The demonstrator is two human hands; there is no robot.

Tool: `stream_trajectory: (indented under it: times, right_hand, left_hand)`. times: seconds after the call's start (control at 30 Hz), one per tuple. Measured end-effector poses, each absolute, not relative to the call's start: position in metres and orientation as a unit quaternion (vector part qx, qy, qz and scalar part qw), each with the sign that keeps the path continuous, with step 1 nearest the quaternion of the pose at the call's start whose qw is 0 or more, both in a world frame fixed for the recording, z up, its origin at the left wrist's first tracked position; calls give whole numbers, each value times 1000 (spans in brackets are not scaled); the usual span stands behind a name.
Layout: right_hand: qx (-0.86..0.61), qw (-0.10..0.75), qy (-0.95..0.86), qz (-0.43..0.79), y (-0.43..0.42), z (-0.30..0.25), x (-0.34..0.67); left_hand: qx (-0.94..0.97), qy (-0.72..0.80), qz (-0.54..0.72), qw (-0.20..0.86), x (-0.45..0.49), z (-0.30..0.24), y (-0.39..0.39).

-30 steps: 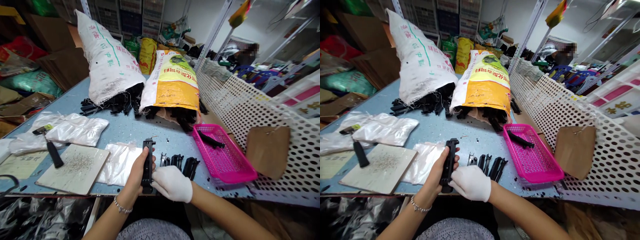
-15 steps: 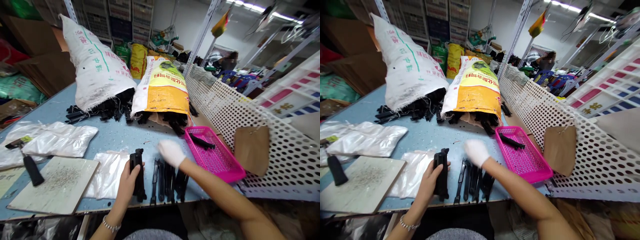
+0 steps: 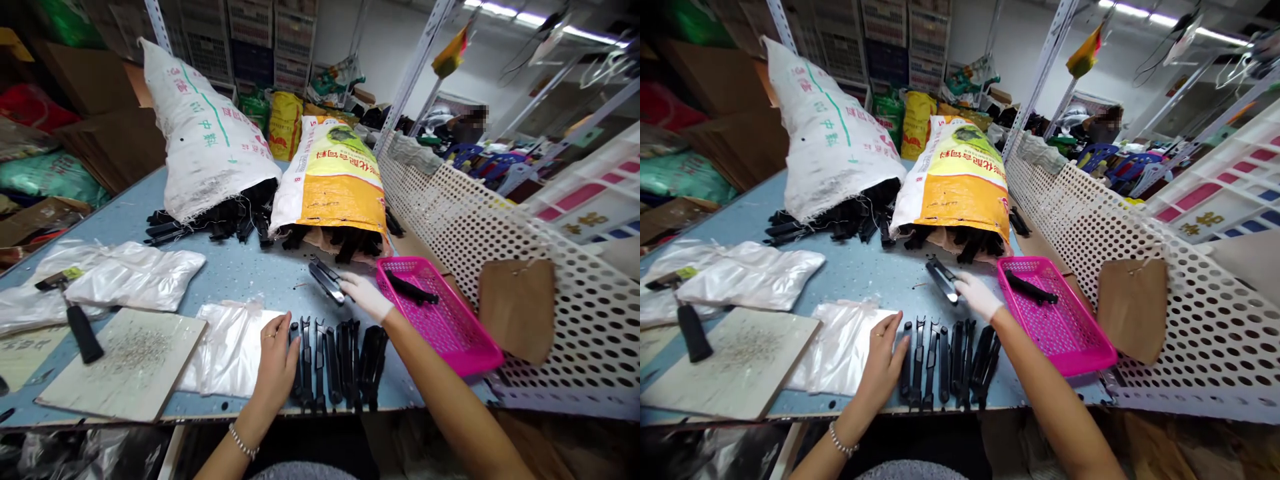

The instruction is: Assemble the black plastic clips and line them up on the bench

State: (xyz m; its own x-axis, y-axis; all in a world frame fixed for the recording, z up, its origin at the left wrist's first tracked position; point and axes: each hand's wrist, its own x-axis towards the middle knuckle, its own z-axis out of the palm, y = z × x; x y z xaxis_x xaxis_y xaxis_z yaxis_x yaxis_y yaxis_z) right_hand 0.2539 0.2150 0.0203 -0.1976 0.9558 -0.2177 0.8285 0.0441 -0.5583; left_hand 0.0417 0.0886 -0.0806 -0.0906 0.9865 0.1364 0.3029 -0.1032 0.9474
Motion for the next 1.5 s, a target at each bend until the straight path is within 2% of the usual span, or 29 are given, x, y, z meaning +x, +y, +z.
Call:
stream_trajectory:
  times: [0.13,0.2,0.27,0.33,0.47,0.53,0.63,0.73,0.8,0.87,0.97,1.03,1.2,1.3,1.37,1.5]
  right_hand:
    - [-477,175,-711,487,142,13,220]
    - [-436,204,-677,557,119,7,205]
    - [-411,221,-654,596,111,6,200]
    - [-428,240,-658,571,111,14,202]
    - [-499,310,-700,405,113,40,199]
    - [-517,341,-716,321,114,48,191]
    - [-520,394,-701,287,119,46,182]
    - [-466,426,-671,388,127,34,186]
    - [-438,410,-694,397,130,29,193]
    - [-433,350,-768,316,132,31,200]
    - [-430,213,-866,139,135,41,208]
    - [-418,148,-894,62,137,47,210]
    - [-356,86,-931,0,141,52,218]
    - [-344,82,-933,67,139,50,221]
    - [-351,118,-914,165,134,46,220]
    - [-408,232,-727,500,120,32,209]
  left_hand:
    - [439,397,545,594,46,-42,97]
    - [395,360,538,652,47,-25,98]
    - [381,379,536,652,44,-13,97]
    - [401,425,546,600,38,-7,96]
    - [516,570,485,417,29,-2,93]
    - [558,595,447,367,28,1,89]
    - [598,527,452,401,28,5,80]
    - [556,454,476,509,26,6,72]
    - [510,449,469,565,25,7,69]
    - [502,469,458,564,25,7,68]
    - [540,511,453,492,27,11,65]
    - [565,531,440,453,28,14,63]
    - [646,522,390,398,25,19,56]
    - [680,507,363,385,20,18,53]
    - [692,508,344,381,18,18,50]
    - [705,507,331,369,15,17,47]
